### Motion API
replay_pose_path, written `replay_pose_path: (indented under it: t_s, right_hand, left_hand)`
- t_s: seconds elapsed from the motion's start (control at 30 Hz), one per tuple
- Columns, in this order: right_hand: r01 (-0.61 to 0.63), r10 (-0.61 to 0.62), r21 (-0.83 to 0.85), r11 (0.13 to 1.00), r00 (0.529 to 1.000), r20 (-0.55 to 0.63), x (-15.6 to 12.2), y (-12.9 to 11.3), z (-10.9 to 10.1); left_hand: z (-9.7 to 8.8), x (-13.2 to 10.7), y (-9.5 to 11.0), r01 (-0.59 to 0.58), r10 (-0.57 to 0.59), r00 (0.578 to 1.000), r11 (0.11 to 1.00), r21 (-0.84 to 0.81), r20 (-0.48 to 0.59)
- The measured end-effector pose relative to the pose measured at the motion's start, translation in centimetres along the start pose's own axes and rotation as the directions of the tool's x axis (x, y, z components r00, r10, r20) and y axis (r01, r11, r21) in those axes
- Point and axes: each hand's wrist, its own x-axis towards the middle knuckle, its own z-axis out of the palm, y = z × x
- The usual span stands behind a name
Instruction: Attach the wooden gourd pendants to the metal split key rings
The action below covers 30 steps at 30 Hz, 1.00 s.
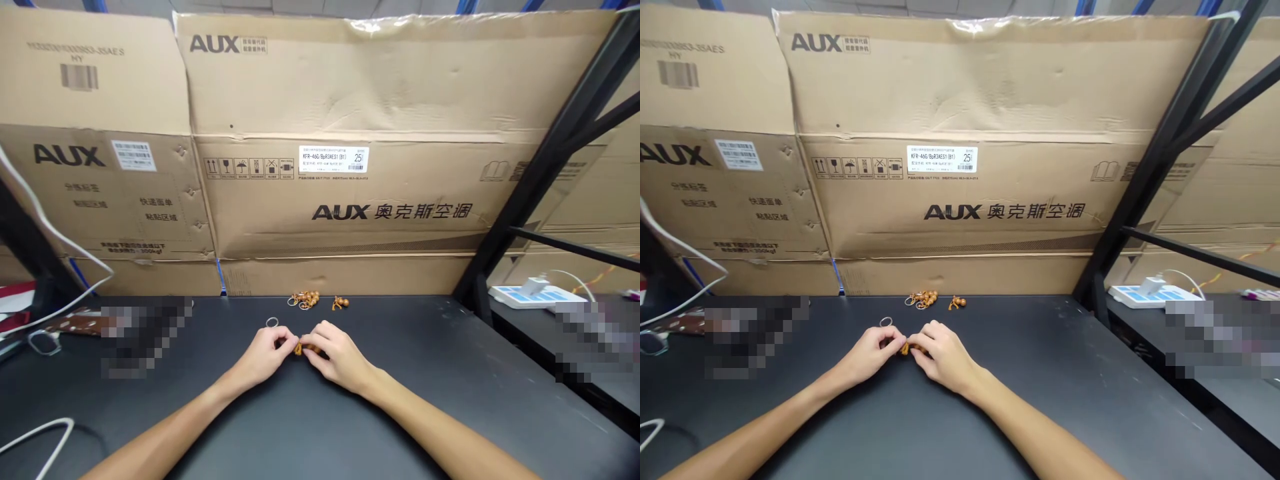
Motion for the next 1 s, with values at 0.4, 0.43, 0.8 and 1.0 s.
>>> replay_pose_path:
  t_s: [0.4, 0.43, 0.8, 1.0]
  right_hand:
    - [0.024, -0.023, -0.05, 0.998, 1.0, 0.019, -0.2, 0.0, 0.1]
    - [0.015, -0.014, -0.05, 0.999, 1.0, 0.018, -0.2, 0.0, 0.1]
    - [-0.153, 0.155, -0.096, 0.983, 0.988, 0.01, 0.0, 0.2, 0.4]
    - [-0.137, 0.14, -0.097, 0.986, 0.99, 0.025, 0.0, 0.3, 0.4]
  left_hand:
    - [-0.2, 0.4, -0.8, -0.009, 0.013, 0.999, 0.996, -0.084, 0.045]
    - [-0.2, 0.5, -0.9, -0.017, 0.021, 0.999, 0.996, -0.09, 0.045]
    - [-0.4, 0.6, -1.2, -0.14, 0.143, 0.988, 0.989, -0.05, 0.052]
    - [-0.1, 0.4, -1.1, -0.151, 0.152, 0.987, 0.988, -0.014, 0.061]
